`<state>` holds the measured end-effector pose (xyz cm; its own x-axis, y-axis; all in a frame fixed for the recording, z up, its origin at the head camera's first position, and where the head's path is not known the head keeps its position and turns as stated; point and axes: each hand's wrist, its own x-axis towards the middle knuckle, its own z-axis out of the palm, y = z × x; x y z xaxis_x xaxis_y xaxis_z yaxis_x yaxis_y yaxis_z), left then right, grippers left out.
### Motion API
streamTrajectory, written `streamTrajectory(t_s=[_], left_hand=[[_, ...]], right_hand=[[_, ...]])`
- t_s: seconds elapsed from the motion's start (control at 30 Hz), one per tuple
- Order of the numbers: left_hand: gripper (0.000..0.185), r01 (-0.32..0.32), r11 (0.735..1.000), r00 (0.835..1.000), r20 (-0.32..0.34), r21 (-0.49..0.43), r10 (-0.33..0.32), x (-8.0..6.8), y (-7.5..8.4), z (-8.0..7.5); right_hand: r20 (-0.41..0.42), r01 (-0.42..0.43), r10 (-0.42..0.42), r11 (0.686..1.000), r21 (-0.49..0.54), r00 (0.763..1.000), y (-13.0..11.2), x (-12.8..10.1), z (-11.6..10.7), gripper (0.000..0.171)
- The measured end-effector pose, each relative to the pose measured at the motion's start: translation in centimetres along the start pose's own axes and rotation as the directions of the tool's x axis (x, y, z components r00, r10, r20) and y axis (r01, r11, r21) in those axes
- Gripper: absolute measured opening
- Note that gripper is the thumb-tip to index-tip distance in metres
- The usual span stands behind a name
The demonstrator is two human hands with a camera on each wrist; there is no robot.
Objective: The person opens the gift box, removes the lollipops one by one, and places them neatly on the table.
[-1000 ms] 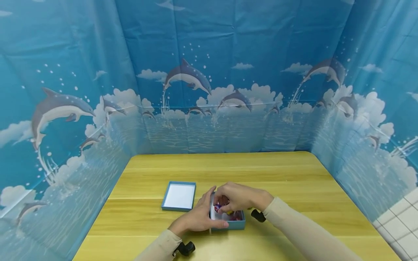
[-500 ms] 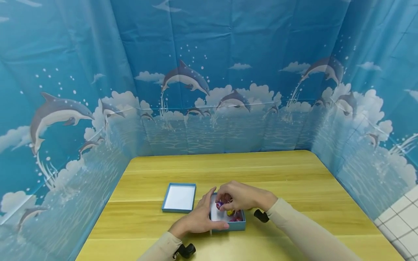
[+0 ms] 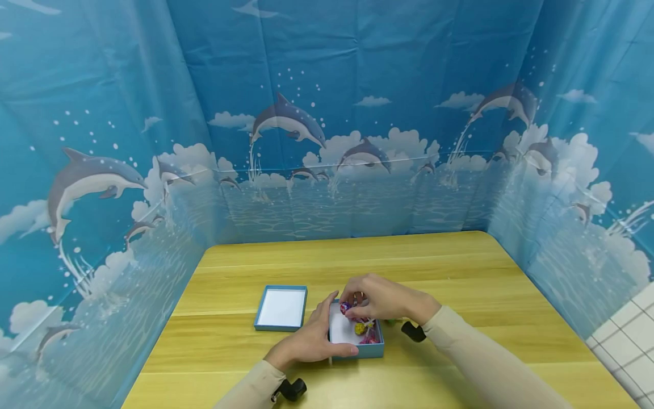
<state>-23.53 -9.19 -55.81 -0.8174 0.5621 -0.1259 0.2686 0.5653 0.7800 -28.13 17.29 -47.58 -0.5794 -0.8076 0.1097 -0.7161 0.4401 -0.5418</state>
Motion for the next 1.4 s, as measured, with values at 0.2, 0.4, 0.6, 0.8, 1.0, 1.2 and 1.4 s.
streamTrajectory(t_s=[0.2, 0.4, 0.6, 0.8, 1.0, 1.2, 1.4], left_hand=[[0.136, 0.008, 1.000, 1.000, -0.006, 0.016, -0.008, 0.1, 0.0, 0.0], [0.137, 0.009, 1.000, 1.000, -0.007, 0.018, -0.009, 0.0, 0.0, 0.1], [0.139, 0.003, 1.000, 1.000, -0.011, 0.021, -0.003, 0.0, -0.1, 0.1], [0.138, 0.007, 1.000, 1.000, -0.008, 0.015, -0.006, 0.1, 0.1, 0.1], [0.138, 0.019, 1.000, 1.000, -0.016, 0.018, -0.019, 0.0, 0.0, 0.0], [0.138, 0.011, 1.000, 1.000, -0.016, 0.016, -0.011, 0.1, -0.1, 0.0], [0.137, -0.005, 1.000, 1.000, -0.015, 0.009, 0.005, 0.2, 0.0, -0.1]], right_hand=[[-0.046, -0.014, 0.012, 0.999, -0.044, 0.999, 0.6, -0.4, -0.5, 0.019], [-0.085, -0.026, 0.021, 0.998, -0.061, 0.996, 0.9, -1.2, -0.7, 0.020], [-0.120, -0.040, 0.032, 0.997, -0.071, 0.992, 1.2, -2.1, -0.7, 0.019], [-0.140, -0.060, 0.050, 0.996, -0.070, 0.989, 1.5, -3.2, -0.9, 0.018], [-0.162, -0.074, 0.064, 0.995, -0.060, 0.985, 1.8, -4.0, -1.0, 0.015], [-0.195, -0.083, 0.070, 0.995, -0.060, 0.978, 2.2, -5.1, -1.4, 0.016], [-0.204, -0.116, 0.103, 0.992, -0.050, 0.974, 2.7, -6.1, -1.5, 0.018]])
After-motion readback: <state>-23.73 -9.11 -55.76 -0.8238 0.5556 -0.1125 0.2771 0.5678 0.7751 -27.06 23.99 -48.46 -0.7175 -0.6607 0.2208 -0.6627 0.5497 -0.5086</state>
